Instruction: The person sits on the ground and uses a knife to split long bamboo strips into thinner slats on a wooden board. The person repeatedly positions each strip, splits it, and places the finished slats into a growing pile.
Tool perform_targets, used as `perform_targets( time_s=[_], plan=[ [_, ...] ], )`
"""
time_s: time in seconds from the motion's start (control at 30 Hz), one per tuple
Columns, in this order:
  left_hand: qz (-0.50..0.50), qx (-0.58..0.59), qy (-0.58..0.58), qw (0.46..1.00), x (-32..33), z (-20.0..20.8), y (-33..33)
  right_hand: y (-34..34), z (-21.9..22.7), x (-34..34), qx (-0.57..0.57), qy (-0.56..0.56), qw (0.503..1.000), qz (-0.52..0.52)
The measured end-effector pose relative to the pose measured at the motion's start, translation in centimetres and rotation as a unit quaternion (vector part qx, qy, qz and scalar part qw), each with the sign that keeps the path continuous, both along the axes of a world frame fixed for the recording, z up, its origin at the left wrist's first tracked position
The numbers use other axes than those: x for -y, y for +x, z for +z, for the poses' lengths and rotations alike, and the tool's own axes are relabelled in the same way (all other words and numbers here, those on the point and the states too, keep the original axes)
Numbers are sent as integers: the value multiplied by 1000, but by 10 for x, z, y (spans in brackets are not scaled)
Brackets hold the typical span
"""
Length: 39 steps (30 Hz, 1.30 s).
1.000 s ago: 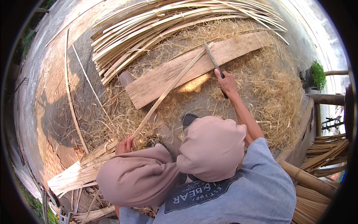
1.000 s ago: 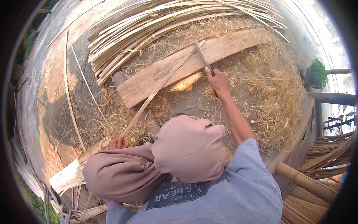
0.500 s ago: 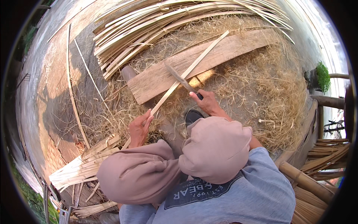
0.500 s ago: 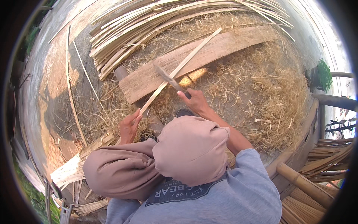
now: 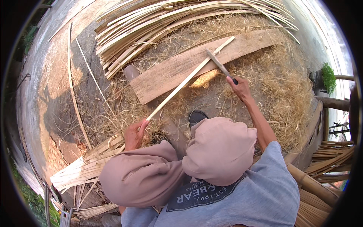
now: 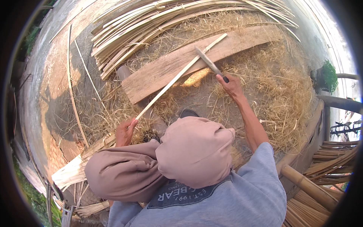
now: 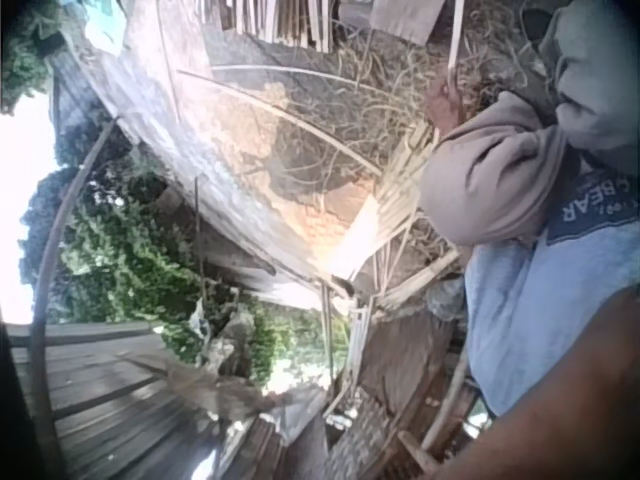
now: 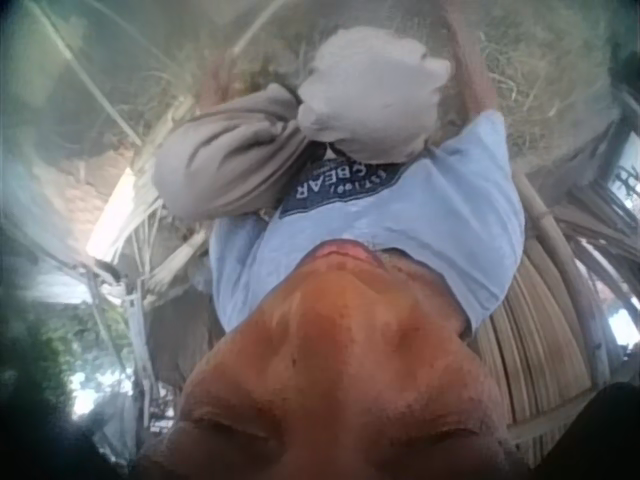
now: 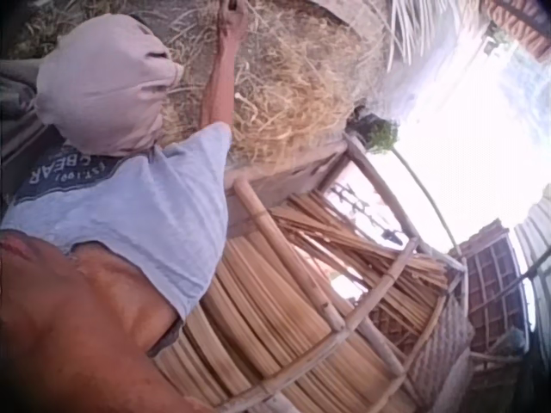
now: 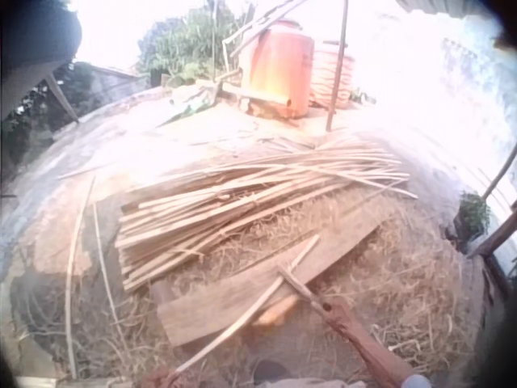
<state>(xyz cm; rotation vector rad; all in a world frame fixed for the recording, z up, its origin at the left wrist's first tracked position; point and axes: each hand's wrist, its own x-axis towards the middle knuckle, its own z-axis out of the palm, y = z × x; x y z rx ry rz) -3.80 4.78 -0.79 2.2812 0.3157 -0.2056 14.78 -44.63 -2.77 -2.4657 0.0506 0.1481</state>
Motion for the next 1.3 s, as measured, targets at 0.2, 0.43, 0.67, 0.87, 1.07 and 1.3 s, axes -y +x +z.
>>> perform_targets(
  time_s=[0.2,0.43,0.67,0.87,1.07,1.3],
  plan=[
    [29,4,1,1000,-4,-1,-14,-25,0,-55,15,15,994,108],
    [39,-21,-62,997,-31,12,-29,-12,-6,-40,9,15,1000,-3],
    [66,-127,-58,988,-57,13,-55,-8,-21,-17,41,-8,999,-4],
    [99,-180,-110,972,-59,36,-64,-5,-7,-29,120,-61,985,105],
    [55,-124,0,991,-93,34,-104,-2,0,-26,62,-41,997,30],
    [-137,130,-37,981,42,-16,23,-16,-28,-56,9,56,997,-48]
  ],
)
